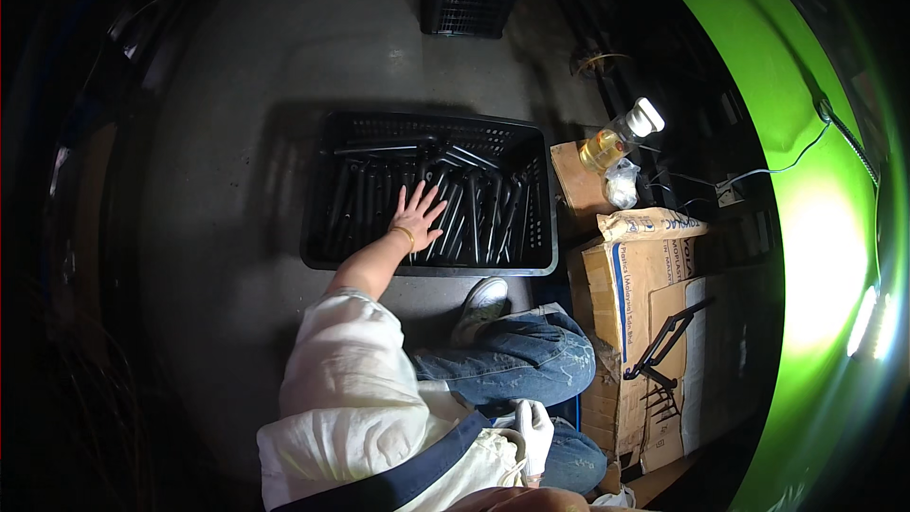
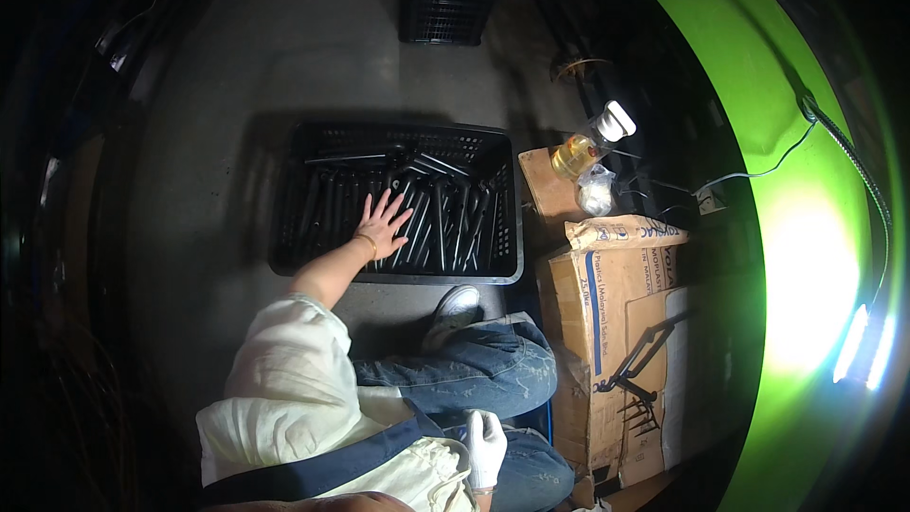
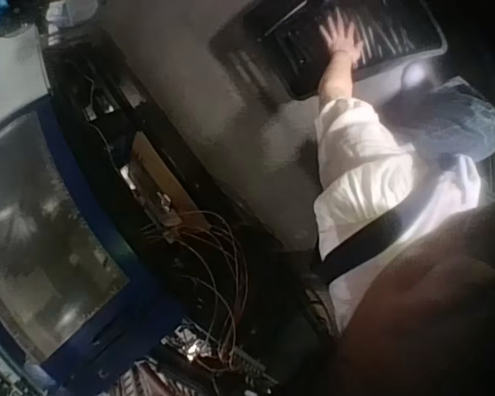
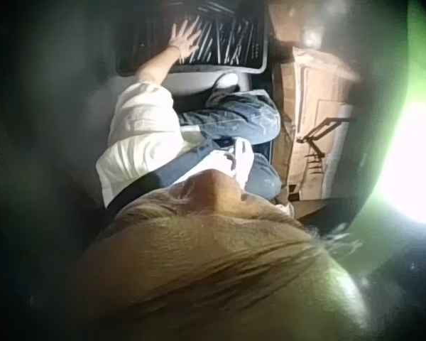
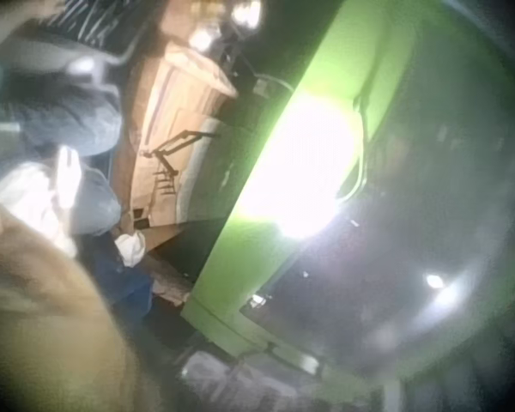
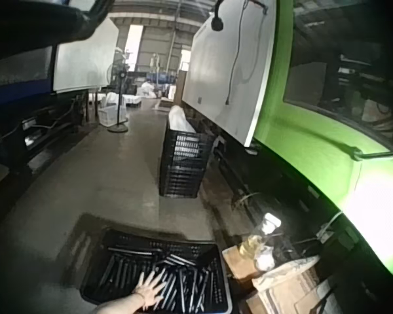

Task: Manually assembling black plastic components and connectors onto L-shaped tubes.

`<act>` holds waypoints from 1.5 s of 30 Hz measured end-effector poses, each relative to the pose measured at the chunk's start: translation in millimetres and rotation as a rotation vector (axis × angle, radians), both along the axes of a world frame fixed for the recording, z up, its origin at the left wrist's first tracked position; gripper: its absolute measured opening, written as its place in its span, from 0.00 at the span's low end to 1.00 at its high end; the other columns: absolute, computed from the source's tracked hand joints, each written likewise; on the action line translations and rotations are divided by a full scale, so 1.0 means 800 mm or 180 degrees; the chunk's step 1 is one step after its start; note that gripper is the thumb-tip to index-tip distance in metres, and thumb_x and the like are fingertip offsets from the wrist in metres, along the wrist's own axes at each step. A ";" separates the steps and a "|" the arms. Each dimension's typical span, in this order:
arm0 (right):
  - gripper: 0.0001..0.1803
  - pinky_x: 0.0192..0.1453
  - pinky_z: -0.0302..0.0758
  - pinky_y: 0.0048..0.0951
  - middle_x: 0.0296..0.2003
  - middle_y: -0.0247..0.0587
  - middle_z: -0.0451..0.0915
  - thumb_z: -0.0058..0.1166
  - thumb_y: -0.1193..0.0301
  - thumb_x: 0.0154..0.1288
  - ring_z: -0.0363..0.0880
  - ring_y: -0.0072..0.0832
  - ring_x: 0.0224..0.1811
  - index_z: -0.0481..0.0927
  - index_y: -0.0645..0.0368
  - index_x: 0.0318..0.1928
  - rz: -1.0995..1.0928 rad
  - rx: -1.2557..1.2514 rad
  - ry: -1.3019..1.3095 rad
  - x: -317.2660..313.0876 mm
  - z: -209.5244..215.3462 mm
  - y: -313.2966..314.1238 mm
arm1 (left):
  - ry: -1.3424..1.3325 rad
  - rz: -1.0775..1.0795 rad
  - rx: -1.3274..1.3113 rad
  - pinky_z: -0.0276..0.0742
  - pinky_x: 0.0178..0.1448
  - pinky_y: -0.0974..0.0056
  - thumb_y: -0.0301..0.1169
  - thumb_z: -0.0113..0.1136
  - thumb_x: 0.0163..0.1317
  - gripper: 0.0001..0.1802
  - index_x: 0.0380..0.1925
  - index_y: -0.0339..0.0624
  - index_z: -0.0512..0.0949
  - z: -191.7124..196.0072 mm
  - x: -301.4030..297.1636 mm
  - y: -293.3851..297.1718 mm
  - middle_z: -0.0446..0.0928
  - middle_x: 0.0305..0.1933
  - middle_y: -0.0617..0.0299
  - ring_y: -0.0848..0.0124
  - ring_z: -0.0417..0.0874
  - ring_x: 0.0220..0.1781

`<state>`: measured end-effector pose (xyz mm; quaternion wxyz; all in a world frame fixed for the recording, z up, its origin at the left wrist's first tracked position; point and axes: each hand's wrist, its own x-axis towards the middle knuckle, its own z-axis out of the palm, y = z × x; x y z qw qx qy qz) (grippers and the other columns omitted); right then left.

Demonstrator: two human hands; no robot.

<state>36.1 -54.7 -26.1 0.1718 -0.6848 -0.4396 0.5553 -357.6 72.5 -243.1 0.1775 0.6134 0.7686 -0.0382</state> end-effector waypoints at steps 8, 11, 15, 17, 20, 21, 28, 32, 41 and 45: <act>0.08 0.34 0.67 0.17 0.31 0.30 0.80 0.53 0.72 0.70 0.69 0.13 0.30 0.82 0.64 0.40 0.0065 0.0126 -0.0013 -0.005 -0.001 0.008 | -0.0372 0.0907 -0.0039 0.16 0.76 0.37 0.59 0.47 0.65 0.45 0.77 0.58 0.44 -0.015 0.071 0.095 0.29 0.81 0.47 0.53 0.22 0.81; 0.08 0.35 0.68 0.18 0.32 0.30 0.81 0.54 0.72 0.70 0.70 0.14 0.31 0.82 0.64 0.40 0.0096 0.0144 -0.0049 -0.010 0.005 0.013 | -0.0359 0.0749 0.0085 0.19 0.77 0.38 0.57 0.47 0.66 0.43 0.77 0.60 0.44 -0.036 0.057 0.083 0.30 0.81 0.50 0.55 0.26 0.82; 0.08 0.39 0.71 0.18 0.32 0.32 0.81 0.54 0.72 0.70 0.73 0.15 0.34 0.82 0.65 0.40 -0.0234 0.0024 0.0152 0.013 -0.015 -0.002 | 0.0093 -0.0121 0.0518 0.28 0.79 0.40 0.51 0.50 0.68 0.37 0.75 0.60 0.53 -0.039 0.004 0.026 0.39 0.81 0.60 0.60 0.34 0.82; 0.08 0.40 0.71 0.18 0.32 0.32 0.81 0.54 0.72 0.70 0.74 0.15 0.34 0.82 0.65 0.40 -0.0187 0.0079 0.0136 0.014 -0.014 -0.006 | 0.0223 -0.0391 0.0471 0.29 0.79 0.39 0.52 0.51 0.67 0.37 0.73 0.59 0.56 -0.032 -0.024 -0.004 0.41 0.81 0.61 0.61 0.34 0.82; 0.08 0.41 0.72 0.19 0.33 0.32 0.81 0.54 0.72 0.70 0.74 0.16 0.35 0.81 0.65 0.41 -0.0048 0.0189 0.0147 0.011 -0.016 -0.007 | 0.0197 -0.0145 0.0316 0.32 0.80 0.43 0.53 0.51 0.67 0.37 0.73 0.59 0.56 -0.015 -0.047 -0.041 0.42 0.81 0.61 0.59 0.32 0.82; 0.08 0.41 0.72 0.19 0.33 0.32 0.81 0.54 0.72 0.70 0.74 0.16 0.35 0.81 0.65 0.41 -0.0003 0.0251 0.0150 0.006 -0.011 -0.006 | 0.0010 -0.0048 0.0368 0.33 0.81 0.45 0.53 0.51 0.67 0.37 0.73 0.59 0.56 -0.011 -0.049 -0.045 0.43 0.80 0.61 0.59 0.32 0.82; 0.09 0.41 0.73 0.22 0.32 0.34 0.81 0.54 0.71 0.70 0.73 0.16 0.34 0.81 0.66 0.40 -0.0082 0.0602 0.0342 0.013 -0.008 -0.017 | -0.0412 -0.0770 0.0197 0.41 0.81 0.51 0.47 0.56 0.65 0.37 0.72 0.52 0.59 -0.007 -0.041 -0.045 0.55 0.77 0.59 0.56 0.46 0.80; 0.10 0.42 0.74 0.23 0.32 0.36 0.82 0.55 0.70 0.69 0.75 0.16 0.35 0.80 0.66 0.41 -0.0065 0.0812 0.0294 0.029 0.000 -0.019 | -0.0529 -0.0513 0.0615 0.52 0.78 0.51 0.42 0.57 0.64 0.28 0.63 0.46 0.70 0.009 -0.015 0.002 0.60 0.73 0.55 0.53 0.59 0.75; 0.11 0.46 0.78 0.40 0.38 0.54 0.83 0.54 0.66 0.67 0.83 0.50 0.43 0.78 0.58 0.45 -0.0419 0.2028 -0.0562 0.174 0.004 0.014 | -0.1789 -0.1539 0.2530 0.72 0.65 0.57 0.35 0.54 0.68 0.16 0.52 0.40 0.76 0.159 0.257 0.165 0.72 0.59 0.49 0.52 0.76 0.60; 0.10 0.48 0.77 0.42 0.39 0.55 0.82 0.48 0.66 0.71 0.81 0.53 0.45 0.78 0.58 0.43 -0.0888 0.2274 -0.0609 0.240 -0.018 0.027 | -0.1924 -0.2760 0.2495 0.69 0.67 0.56 0.31 0.55 0.64 0.17 0.52 0.38 0.75 0.184 0.416 0.199 0.74 0.55 0.47 0.52 0.74 0.60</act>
